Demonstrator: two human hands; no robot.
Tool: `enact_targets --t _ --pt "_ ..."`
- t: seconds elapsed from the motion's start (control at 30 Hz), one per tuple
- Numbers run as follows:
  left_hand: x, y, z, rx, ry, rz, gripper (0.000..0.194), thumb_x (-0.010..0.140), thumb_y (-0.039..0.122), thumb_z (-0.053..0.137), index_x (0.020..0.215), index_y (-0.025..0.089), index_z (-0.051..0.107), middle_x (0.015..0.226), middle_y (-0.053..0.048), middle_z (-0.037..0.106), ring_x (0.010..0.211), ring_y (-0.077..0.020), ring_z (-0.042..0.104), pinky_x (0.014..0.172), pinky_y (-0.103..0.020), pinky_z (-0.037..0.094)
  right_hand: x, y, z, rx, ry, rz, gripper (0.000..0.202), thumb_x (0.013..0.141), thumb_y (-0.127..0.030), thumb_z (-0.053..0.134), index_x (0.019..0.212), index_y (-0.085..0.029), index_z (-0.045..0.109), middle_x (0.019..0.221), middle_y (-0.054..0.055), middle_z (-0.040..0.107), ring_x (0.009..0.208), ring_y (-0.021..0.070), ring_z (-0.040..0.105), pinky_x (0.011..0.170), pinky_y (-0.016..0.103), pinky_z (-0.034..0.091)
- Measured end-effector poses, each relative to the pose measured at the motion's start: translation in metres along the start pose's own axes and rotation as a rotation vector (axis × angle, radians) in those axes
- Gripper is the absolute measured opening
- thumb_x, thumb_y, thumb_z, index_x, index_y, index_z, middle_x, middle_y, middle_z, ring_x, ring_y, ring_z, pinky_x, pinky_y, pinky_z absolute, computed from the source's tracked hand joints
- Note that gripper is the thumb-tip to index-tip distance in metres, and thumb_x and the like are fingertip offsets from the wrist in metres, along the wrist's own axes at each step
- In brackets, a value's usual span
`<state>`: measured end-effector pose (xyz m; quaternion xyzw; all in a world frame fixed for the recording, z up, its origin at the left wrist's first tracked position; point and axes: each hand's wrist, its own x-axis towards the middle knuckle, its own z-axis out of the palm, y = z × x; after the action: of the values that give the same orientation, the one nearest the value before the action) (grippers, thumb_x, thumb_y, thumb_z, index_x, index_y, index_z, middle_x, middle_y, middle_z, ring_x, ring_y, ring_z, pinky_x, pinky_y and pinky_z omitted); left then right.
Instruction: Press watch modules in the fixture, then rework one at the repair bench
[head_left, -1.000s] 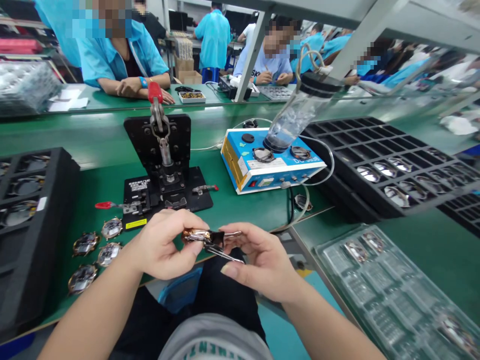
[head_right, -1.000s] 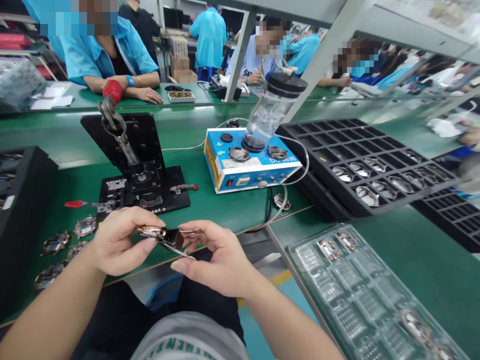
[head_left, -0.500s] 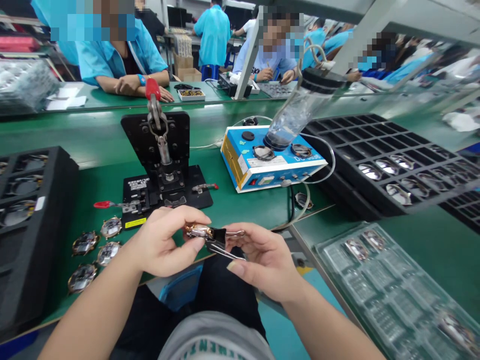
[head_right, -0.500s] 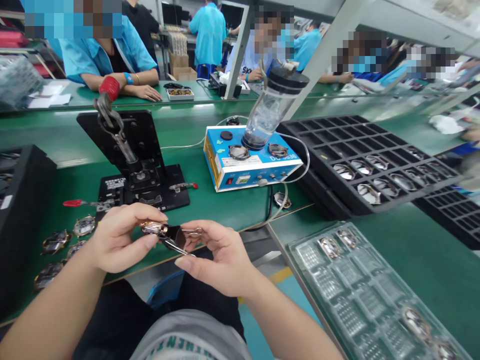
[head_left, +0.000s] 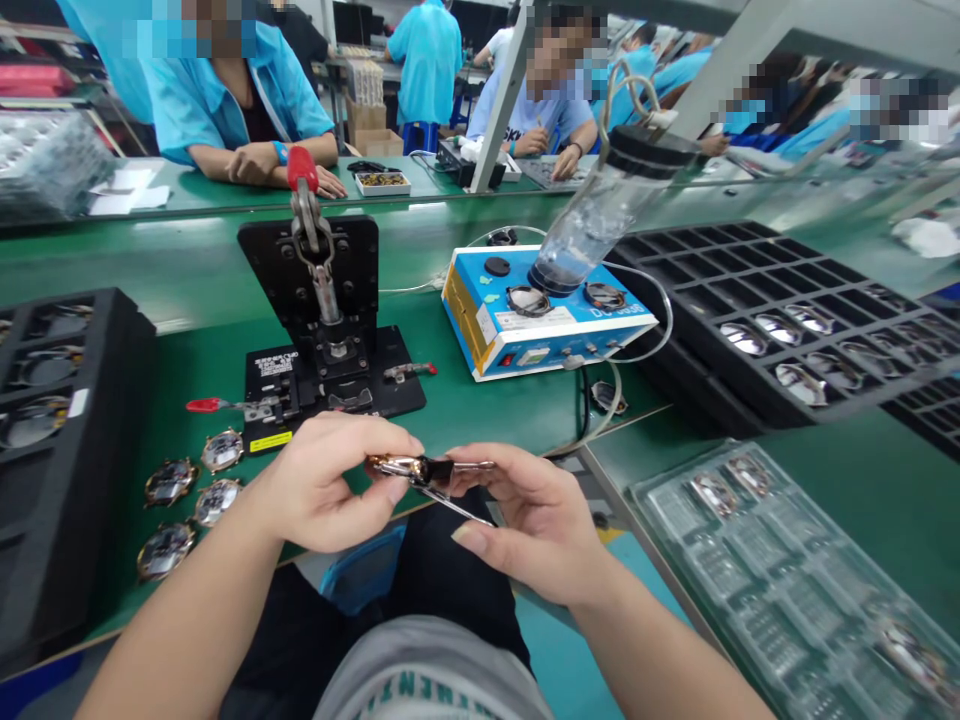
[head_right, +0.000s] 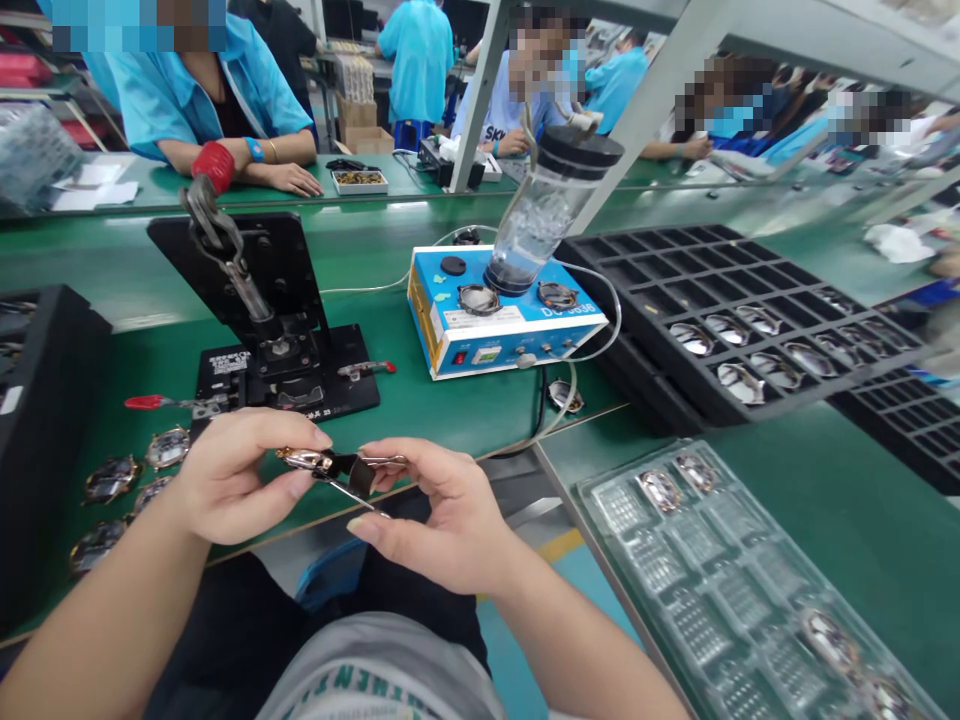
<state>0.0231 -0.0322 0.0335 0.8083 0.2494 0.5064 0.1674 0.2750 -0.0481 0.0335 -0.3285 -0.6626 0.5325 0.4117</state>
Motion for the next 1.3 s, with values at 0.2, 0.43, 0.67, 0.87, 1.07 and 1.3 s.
enact_targets --t 0.2,0.43,0.67,0.87,1.07,1.3 --pt "-0.001 -0.002 0.001 -0.035 0.009 0.023 0.027 0.089 0.010 0.062 0.113 0.023 0.066 0.076 0.000 0.078 0.060 -0.0132 0.071 0.056 -0.022 0.058 0.000 -0.002 0.000 -0.047 -0.004 -0.023 0.049 0.086 -0.043 0.091 0.130 -0.031 0.076 0.108 0.006 0.083 0.092 0.0189 0.078 0.089 0.034 0.066" --pt "0.001 0.000 0.001 -0.004 0.006 0.009 0.028 0.089 0.011 0.061 0.114 0.024 0.065 0.076 0.000 0.078 0.059 -0.0131 0.072 0.055 -0.023 0.058 -0.002 0.000 -0.001 -0.074 0.001 -0.054 0.046 0.088 -0.042 0.090 0.131 -0.034 0.076 0.104 0.003 0.083 0.092 0.0185 0.078 0.088 0.032 0.066" --pt "0.001 0.000 0.001 0.007 0.006 0.027 0.026 0.090 0.011 0.061 0.112 0.023 0.064 0.076 0.001 0.077 0.059 -0.0121 0.072 0.055 -0.021 0.058 -0.002 -0.003 -0.002 -0.168 -0.003 -0.066 0.042 0.093 -0.046 0.084 0.130 -0.028 0.077 0.104 0.007 0.084 0.091 0.0217 0.081 0.086 0.035 0.068" --pt "0.001 0.000 0.002 -0.026 -0.004 -0.004 0.034 0.088 0.011 0.062 0.117 0.029 0.065 0.073 0.001 0.077 0.057 -0.0160 0.072 0.052 -0.026 0.058 0.000 -0.005 -0.004 -0.210 -0.016 -0.111 0.040 0.093 -0.041 0.084 0.130 -0.028 0.076 0.106 0.007 0.085 0.091 0.0219 0.082 0.087 0.035 0.069" --pt "0.001 0.000 0.002 -0.028 -0.019 0.004 0.033 0.089 0.010 0.061 0.116 0.028 0.065 0.073 0.001 0.076 0.056 -0.0155 0.071 0.052 -0.025 0.058 0.001 -0.006 -0.005 -0.250 -0.023 -0.131 0.039 0.094 -0.037 0.084 0.131 -0.027 0.076 0.107 0.007 0.085 0.090 0.0220 0.082 0.088 0.036 0.069" --pt "0.002 0.001 0.002 -0.011 -0.014 0.002 0.031 0.089 0.011 0.061 0.115 0.028 0.065 0.074 0.000 0.077 0.056 -0.0150 0.071 0.052 -0.025 0.058 0.003 -0.010 -0.007 -0.321 -0.039 -0.185 0.036 0.096 -0.031 0.081 0.131 -0.028 0.076 0.109 0.004 0.086 0.089 0.0190 0.083 0.088 0.030 0.068"
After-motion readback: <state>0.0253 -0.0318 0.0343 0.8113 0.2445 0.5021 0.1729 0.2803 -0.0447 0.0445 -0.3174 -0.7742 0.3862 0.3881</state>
